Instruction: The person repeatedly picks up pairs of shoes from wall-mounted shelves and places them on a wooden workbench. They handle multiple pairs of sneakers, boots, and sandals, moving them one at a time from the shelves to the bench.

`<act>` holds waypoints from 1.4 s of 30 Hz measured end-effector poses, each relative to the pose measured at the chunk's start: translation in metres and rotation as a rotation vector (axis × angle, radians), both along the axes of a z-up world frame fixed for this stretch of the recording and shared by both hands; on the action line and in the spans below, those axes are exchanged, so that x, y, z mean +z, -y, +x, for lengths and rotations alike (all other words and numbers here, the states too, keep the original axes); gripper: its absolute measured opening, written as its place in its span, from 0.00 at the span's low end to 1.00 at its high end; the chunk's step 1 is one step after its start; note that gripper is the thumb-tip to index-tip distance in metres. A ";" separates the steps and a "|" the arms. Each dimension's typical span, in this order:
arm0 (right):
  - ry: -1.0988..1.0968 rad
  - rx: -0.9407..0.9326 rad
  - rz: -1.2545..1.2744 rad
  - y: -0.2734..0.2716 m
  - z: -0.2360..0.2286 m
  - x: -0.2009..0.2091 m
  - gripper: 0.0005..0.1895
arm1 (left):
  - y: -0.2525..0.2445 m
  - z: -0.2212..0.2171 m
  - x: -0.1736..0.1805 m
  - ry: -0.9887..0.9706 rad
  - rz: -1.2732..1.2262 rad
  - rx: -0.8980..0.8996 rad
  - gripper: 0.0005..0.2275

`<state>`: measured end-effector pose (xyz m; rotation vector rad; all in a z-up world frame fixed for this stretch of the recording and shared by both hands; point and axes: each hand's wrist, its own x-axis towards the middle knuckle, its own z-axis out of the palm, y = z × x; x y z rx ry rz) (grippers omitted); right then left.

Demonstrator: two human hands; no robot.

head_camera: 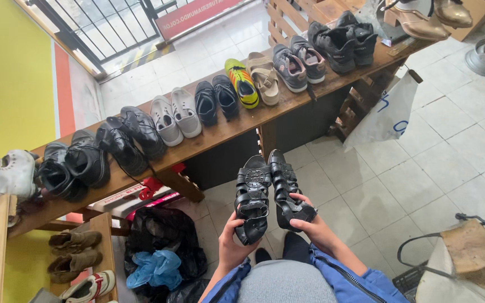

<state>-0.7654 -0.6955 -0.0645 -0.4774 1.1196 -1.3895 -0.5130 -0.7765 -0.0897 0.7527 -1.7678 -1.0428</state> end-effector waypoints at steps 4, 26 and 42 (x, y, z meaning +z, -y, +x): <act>0.055 0.038 -0.025 0.042 -0.027 -0.015 0.43 | 0.032 -0.029 -0.004 -0.034 0.024 0.060 0.27; 0.083 0.352 -0.227 0.320 -0.084 0.006 0.40 | 0.203 -0.073 0.002 -0.222 0.239 0.627 0.34; 0.418 0.336 -0.139 0.468 0.042 -0.011 0.29 | 0.371 -0.022 -0.015 -0.757 0.401 0.733 0.23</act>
